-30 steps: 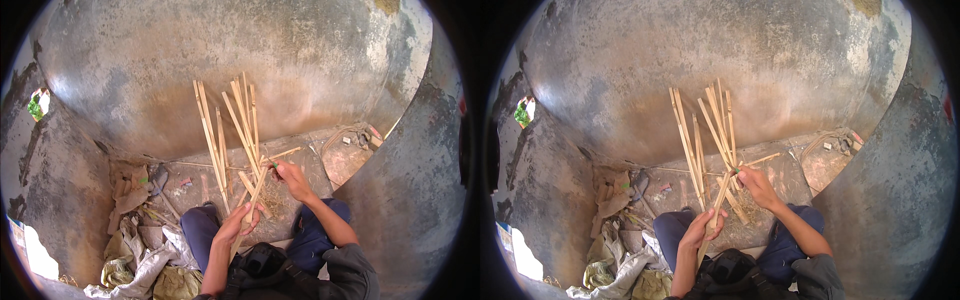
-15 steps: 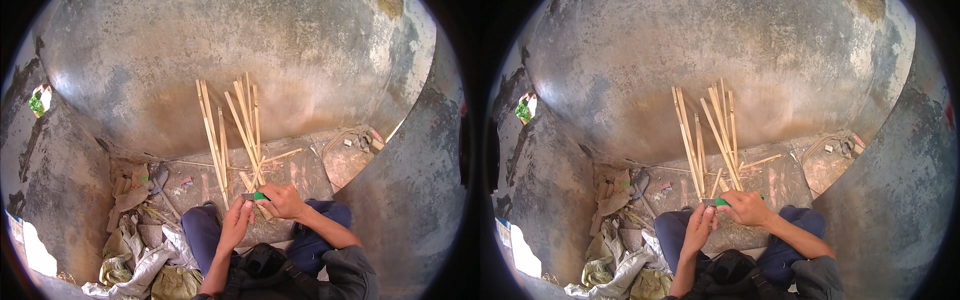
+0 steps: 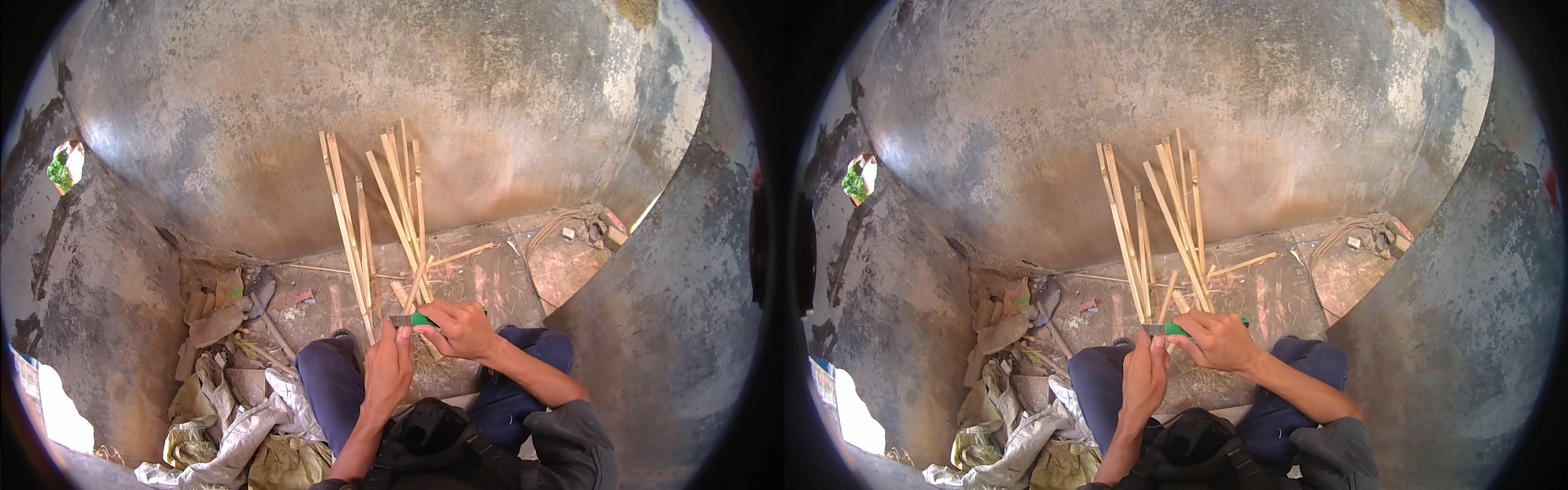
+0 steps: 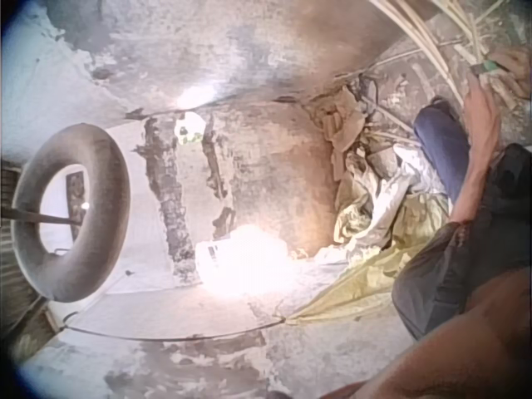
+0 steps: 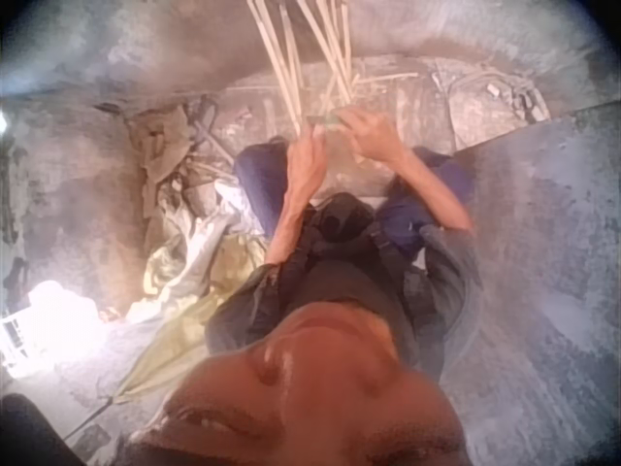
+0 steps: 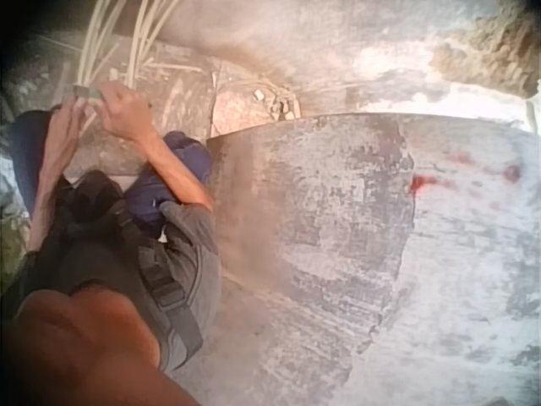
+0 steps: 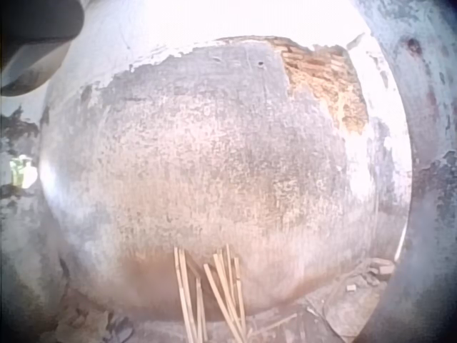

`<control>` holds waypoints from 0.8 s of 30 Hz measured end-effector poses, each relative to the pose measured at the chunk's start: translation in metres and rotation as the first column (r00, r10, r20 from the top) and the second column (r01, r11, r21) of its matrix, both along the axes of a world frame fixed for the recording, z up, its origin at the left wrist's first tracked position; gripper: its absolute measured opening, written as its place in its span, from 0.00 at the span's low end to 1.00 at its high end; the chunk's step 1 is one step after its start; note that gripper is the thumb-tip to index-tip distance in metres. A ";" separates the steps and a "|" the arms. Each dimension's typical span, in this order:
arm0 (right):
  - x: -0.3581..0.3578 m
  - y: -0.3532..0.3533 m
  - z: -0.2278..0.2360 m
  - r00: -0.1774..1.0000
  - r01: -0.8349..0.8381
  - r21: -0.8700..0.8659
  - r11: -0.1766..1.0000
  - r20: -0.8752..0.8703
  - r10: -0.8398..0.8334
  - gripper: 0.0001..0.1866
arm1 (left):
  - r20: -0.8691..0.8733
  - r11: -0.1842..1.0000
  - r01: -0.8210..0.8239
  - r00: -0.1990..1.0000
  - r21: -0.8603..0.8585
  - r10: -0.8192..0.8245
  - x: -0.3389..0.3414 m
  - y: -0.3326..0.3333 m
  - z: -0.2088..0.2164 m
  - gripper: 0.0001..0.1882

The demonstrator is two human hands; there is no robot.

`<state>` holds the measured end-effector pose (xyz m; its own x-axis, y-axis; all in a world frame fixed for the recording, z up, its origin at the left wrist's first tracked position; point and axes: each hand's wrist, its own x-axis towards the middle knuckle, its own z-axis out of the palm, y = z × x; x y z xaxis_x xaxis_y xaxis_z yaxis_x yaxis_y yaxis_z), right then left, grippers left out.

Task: The person trims several bamboo sticks using a small utility knife, shaving off thin strips from the surface of the sticks while sitting on the ground.

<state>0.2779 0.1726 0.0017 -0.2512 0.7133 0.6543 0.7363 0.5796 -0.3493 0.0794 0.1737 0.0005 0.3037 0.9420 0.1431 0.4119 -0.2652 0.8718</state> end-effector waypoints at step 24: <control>0.106 0.034 0.032 0.837 0.444 -0.049 0.895 -0.334 -0.433 0.16 | 0.064 0.993 0.061 0.996 -0.103 -0.055 -0.023 -0.018 -0.009 0.16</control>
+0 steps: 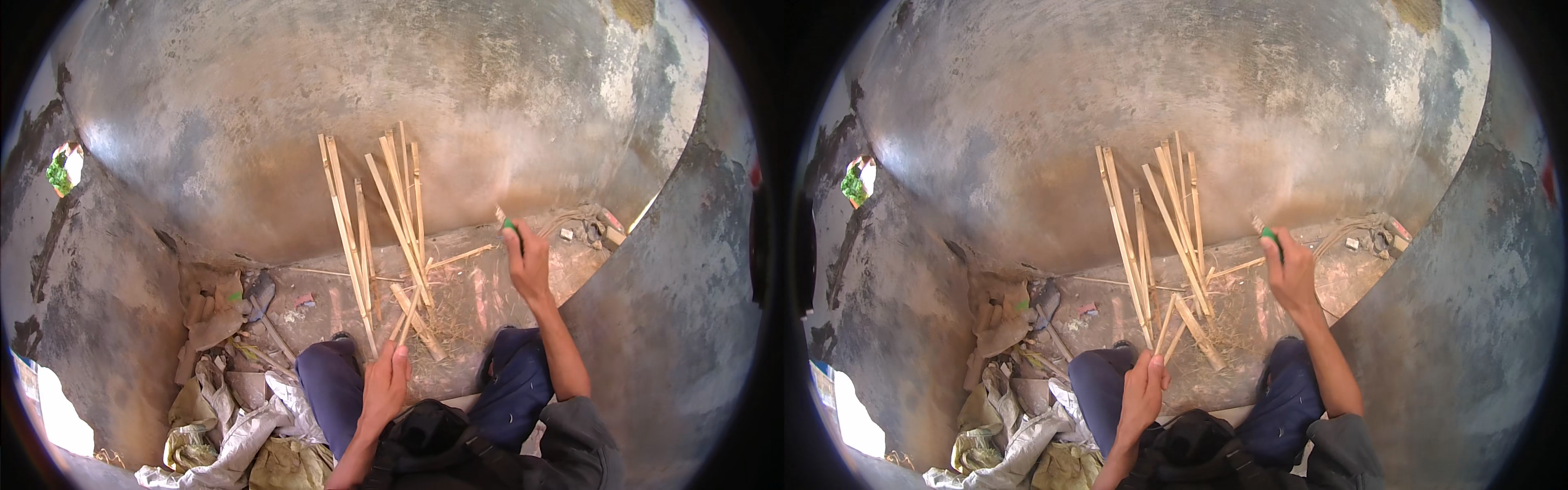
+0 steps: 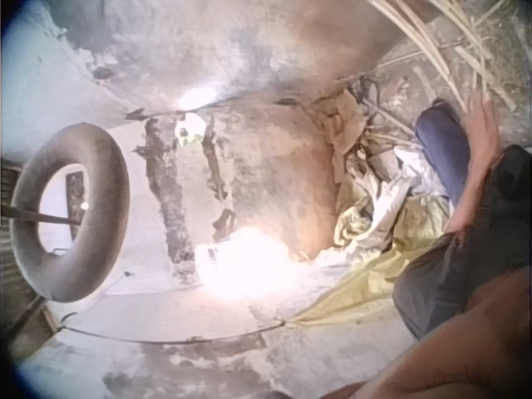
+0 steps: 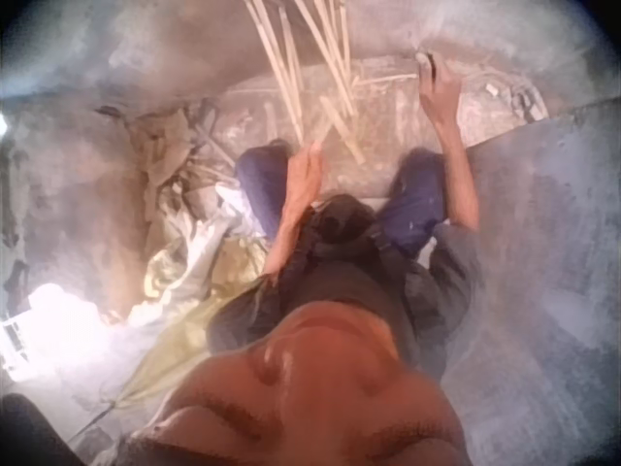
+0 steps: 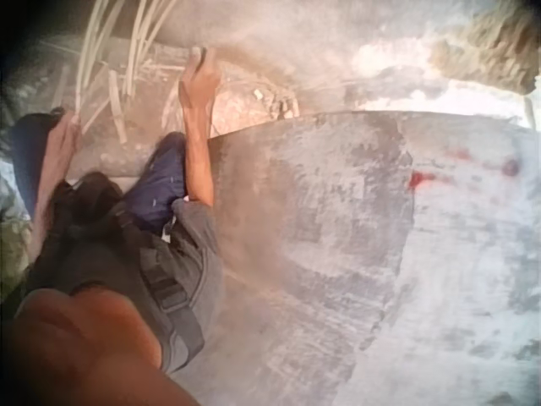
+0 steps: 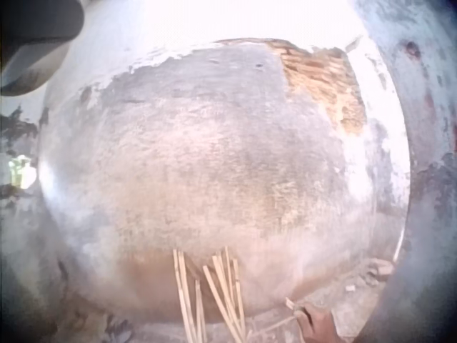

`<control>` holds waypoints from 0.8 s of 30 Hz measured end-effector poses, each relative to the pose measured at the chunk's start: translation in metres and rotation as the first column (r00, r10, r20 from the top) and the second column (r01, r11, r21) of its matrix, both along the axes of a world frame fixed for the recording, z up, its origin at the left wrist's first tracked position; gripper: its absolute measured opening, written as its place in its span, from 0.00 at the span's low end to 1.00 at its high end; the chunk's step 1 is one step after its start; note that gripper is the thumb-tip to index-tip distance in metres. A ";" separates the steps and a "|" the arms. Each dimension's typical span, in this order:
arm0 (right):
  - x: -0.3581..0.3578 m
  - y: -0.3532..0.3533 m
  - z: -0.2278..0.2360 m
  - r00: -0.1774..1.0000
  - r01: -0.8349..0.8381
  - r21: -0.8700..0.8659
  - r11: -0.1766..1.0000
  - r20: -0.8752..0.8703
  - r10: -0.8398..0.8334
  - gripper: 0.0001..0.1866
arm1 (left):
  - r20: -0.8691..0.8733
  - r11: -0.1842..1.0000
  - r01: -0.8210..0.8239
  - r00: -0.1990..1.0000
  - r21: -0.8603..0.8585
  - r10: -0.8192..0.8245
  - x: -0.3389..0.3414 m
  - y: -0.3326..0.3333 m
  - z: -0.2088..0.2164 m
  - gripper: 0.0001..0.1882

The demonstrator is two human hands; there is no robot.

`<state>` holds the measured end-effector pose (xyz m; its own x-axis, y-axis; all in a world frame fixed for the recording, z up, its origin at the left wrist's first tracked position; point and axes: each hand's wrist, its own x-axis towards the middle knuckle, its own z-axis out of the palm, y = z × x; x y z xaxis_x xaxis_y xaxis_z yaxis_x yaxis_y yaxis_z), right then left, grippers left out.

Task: The person trims several bamboo sticks using a small utility knife, shaving off thin strips from the surface of the sticks while sitting on the ground.

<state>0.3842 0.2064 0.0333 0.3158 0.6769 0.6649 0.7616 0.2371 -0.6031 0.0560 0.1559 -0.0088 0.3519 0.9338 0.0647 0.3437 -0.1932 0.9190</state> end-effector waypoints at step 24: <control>-0.087 -0.032 -0.032 0.779 -0.522 -0.110 0.846 0.343 0.525 0.14 | 0.059 0.995 -0.055 0.997 0.083 0.050 0.020 0.012 0.000 0.19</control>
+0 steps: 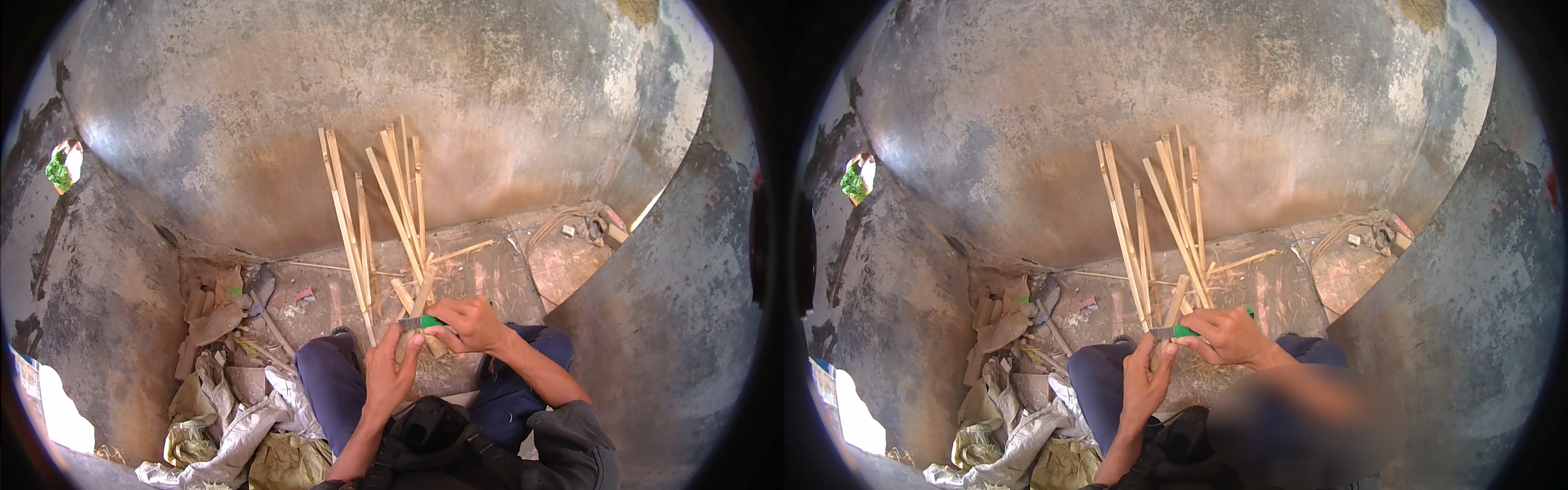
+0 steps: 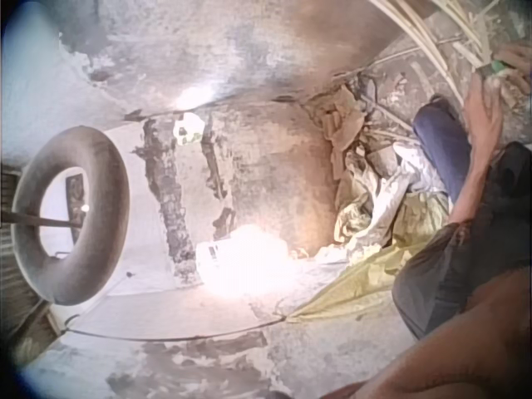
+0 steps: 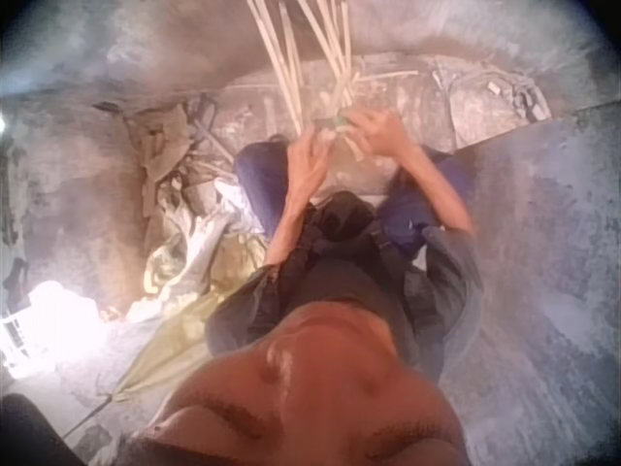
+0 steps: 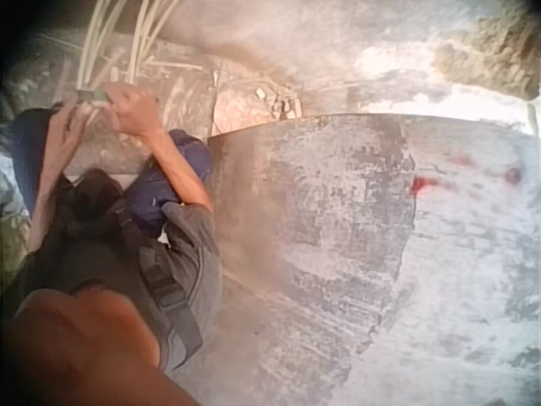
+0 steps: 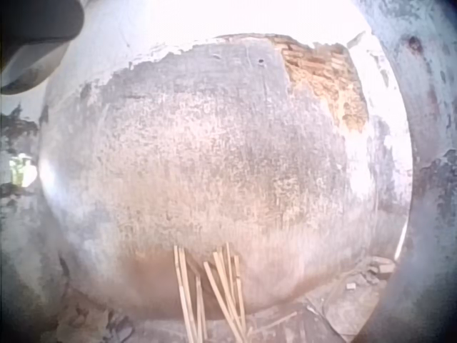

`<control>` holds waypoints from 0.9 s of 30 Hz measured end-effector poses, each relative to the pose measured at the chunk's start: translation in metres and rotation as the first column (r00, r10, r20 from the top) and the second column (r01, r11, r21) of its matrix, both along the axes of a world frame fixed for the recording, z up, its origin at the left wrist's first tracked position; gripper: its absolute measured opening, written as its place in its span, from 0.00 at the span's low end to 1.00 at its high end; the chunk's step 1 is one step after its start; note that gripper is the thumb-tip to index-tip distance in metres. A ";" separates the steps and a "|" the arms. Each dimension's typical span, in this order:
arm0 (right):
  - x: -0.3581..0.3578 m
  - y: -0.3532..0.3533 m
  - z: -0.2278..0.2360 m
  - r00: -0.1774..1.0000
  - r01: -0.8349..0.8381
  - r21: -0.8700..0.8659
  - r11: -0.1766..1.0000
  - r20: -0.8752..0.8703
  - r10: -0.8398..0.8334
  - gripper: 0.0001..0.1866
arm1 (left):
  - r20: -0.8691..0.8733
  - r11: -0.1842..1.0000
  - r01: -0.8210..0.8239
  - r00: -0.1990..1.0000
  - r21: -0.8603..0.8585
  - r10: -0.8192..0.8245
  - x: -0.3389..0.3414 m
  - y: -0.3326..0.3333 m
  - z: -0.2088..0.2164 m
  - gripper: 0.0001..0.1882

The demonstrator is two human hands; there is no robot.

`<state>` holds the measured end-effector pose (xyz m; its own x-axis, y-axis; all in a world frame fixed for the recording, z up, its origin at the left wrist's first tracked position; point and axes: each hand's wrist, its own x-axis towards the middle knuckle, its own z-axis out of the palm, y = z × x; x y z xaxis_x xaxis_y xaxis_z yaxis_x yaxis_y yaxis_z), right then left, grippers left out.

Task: The person trims several bamboo sticks using a small utility knife, shaving off thin strips from the surface of the sticks while sitting on the ground.

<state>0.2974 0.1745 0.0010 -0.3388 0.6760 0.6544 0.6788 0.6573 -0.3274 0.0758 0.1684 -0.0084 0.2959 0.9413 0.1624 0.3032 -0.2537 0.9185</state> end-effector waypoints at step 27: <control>-0.002 -0.001 0.002 0.998 0.063 0.026 0.998 0.029 -0.064 0.14 | -0.146 0.994 -0.067 0.986 0.081 0.078 0.006 -0.005 0.019 0.17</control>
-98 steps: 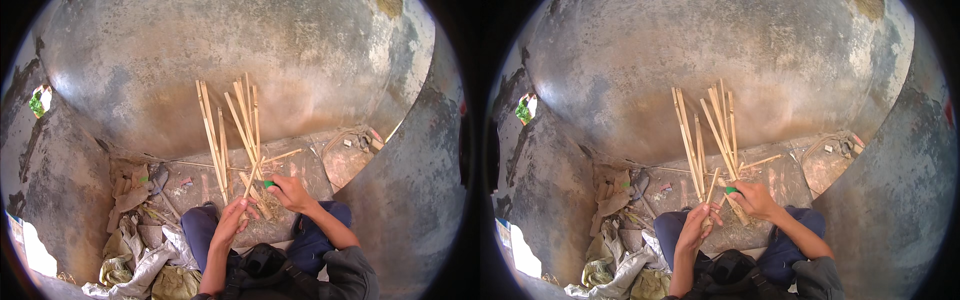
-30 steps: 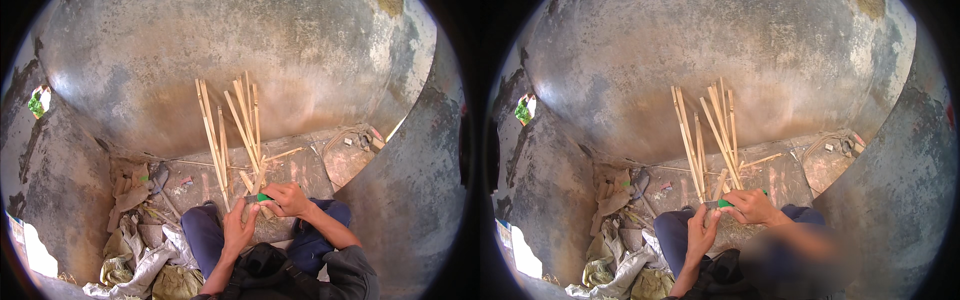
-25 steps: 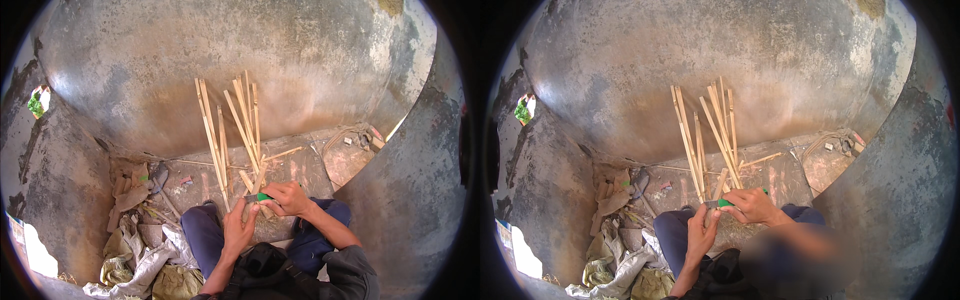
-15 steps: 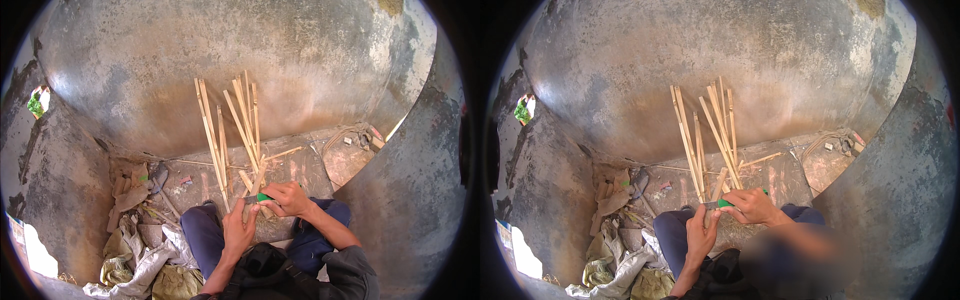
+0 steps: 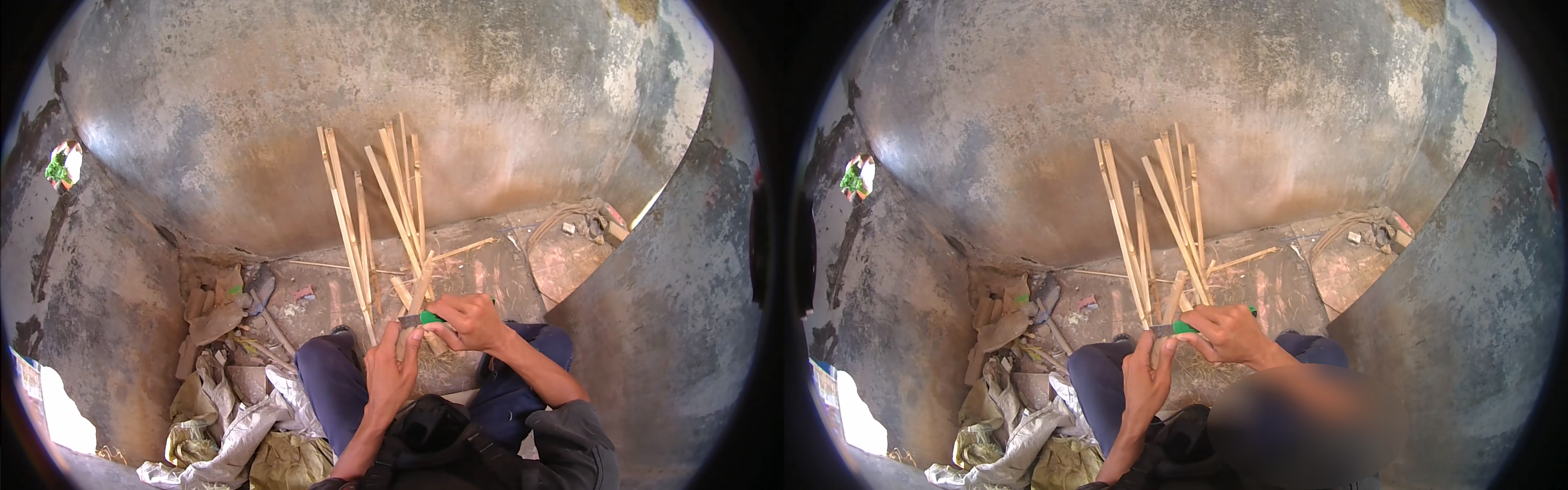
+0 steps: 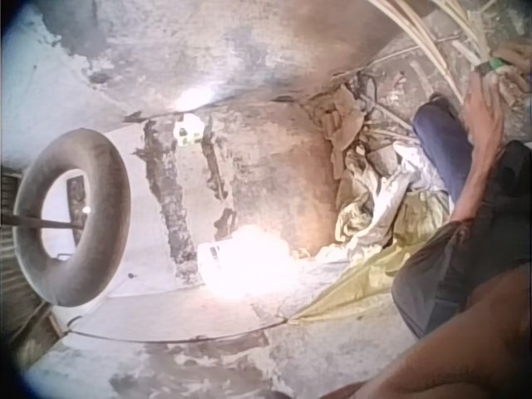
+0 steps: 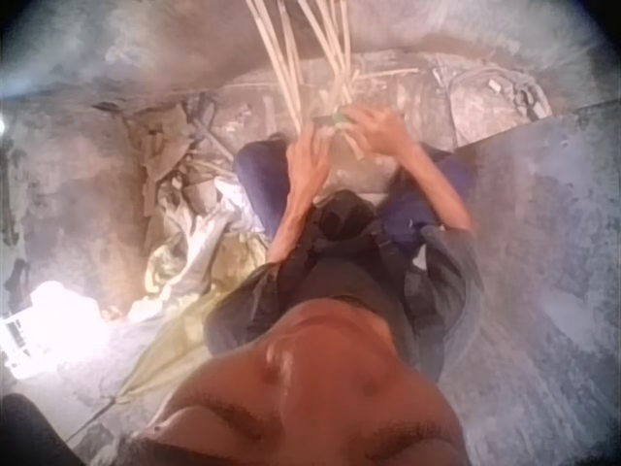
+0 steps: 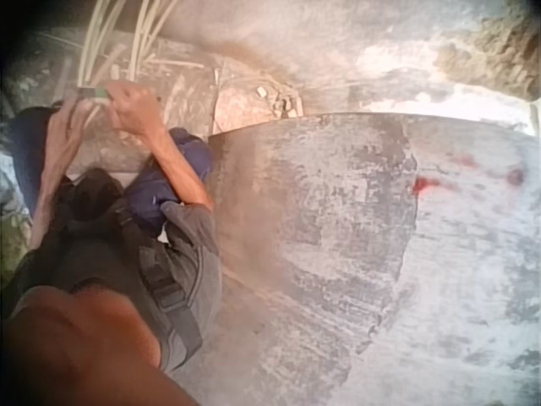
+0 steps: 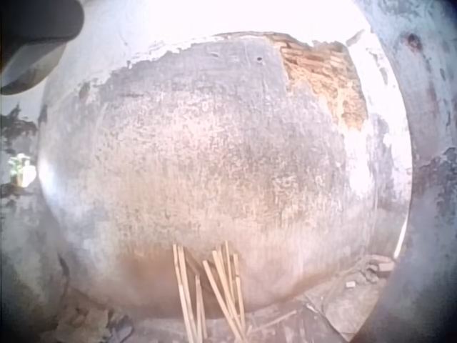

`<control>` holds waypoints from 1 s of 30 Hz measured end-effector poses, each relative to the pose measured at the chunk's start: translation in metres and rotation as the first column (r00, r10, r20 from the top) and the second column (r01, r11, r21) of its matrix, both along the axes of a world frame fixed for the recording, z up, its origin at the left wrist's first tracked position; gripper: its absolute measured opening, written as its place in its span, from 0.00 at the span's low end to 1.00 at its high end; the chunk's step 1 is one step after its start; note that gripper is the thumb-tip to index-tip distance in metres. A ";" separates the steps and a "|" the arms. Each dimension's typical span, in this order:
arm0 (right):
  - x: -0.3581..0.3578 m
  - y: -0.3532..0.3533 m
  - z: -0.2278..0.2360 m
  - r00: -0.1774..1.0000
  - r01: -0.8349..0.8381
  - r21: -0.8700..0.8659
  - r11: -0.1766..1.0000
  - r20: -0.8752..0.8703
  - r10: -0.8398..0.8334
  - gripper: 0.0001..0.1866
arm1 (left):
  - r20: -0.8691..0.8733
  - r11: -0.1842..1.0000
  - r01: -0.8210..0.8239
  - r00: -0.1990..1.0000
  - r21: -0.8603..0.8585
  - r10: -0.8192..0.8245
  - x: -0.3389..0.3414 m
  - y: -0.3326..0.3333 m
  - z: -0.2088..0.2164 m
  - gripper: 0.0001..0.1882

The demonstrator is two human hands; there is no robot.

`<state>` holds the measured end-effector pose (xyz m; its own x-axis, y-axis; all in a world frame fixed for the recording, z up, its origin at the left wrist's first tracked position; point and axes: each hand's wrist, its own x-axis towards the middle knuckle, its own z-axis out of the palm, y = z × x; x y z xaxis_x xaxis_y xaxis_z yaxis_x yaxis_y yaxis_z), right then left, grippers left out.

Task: The person trims several bamboo sticks using a small utility knife, shaving off thin strips from the surface of the sticks while sitting on the ground.

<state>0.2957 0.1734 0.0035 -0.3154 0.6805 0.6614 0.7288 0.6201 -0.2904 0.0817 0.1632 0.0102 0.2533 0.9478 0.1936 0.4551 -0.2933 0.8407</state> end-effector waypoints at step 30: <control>-0.001 -0.012 -0.010 0.997 -0.004 0.010 1.000 -0.074 0.005 0.13 | 0.271 0.973 0.215 0.944 -0.081 -0.186 0.000 -0.006 -0.019 0.14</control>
